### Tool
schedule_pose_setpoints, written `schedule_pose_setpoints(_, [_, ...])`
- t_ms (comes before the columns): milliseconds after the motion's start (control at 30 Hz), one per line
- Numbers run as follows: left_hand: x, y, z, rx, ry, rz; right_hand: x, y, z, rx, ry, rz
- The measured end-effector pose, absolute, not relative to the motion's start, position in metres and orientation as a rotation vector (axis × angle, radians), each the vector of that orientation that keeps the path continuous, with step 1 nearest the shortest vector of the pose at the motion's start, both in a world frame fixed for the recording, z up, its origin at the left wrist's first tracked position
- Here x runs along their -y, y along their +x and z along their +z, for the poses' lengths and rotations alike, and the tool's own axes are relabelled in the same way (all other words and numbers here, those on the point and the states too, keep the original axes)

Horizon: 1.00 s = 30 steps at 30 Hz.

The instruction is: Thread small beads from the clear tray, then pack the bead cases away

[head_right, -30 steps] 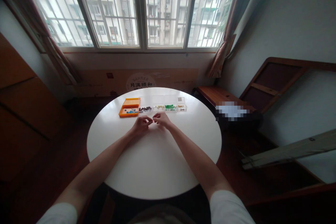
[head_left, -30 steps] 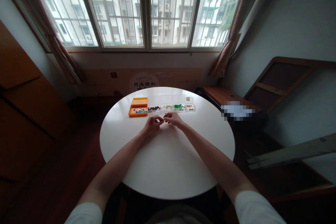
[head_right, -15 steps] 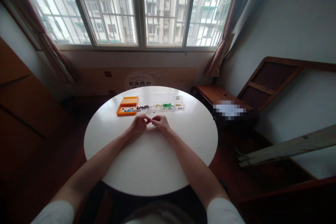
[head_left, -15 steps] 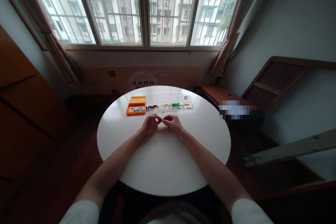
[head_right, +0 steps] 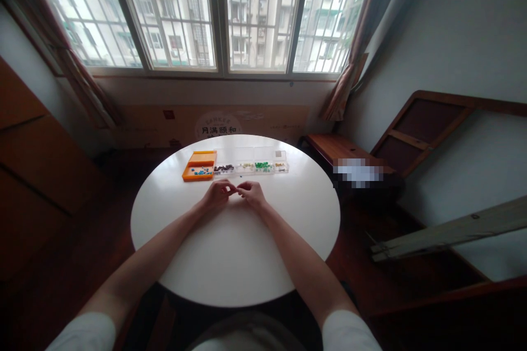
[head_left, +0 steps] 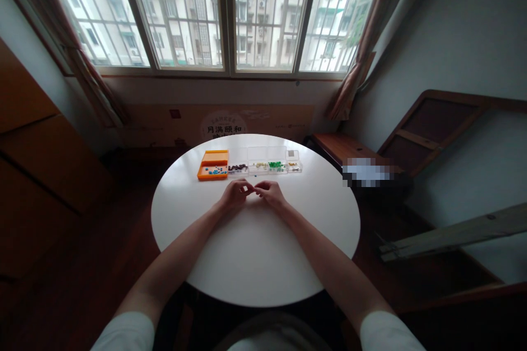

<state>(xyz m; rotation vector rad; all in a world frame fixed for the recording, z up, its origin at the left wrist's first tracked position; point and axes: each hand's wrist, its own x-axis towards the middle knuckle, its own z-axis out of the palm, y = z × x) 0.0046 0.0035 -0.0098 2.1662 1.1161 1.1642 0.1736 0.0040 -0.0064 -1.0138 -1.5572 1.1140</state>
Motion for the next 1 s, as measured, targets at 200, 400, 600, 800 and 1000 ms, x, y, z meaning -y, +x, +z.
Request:
schedule_pose_setpoints(200, [-0.0030, 0.0039, -0.0097, -1.095, 2.127, 1.190, -0.0049, 0.1743, -0.0068, 1.557, -1.017, 1.133])
schedule_pose_setpoints(400, [-0.0042, 0.0024, -0.0074, -1.034, 2.019, 1.194, -0.0030, 0.1747, -0.0037, 1.602, -1.012, 1.108])
schedule_pose_setpoints(600, [-0.0060, 0.0038, -0.0094, -1.013, 2.031, 1.202, -0.0010, 0.1745, -0.0028, 1.672, -1.041, 1.085])
schedule_pose_setpoints(800, [-0.0031, 0.0035, -0.0081, -1.009, 2.053, 1.200, -0.0014, 0.1751, -0.0033, 1.662, -1.020, 1.116])
schedule_pose_setpoints(1000, [-0.0018, 0.0027, -0.0075, -0.998, 2.079, 1.204, -0.0025, 0.1750, -0.0053, 1.674, -1.025, 1.113])
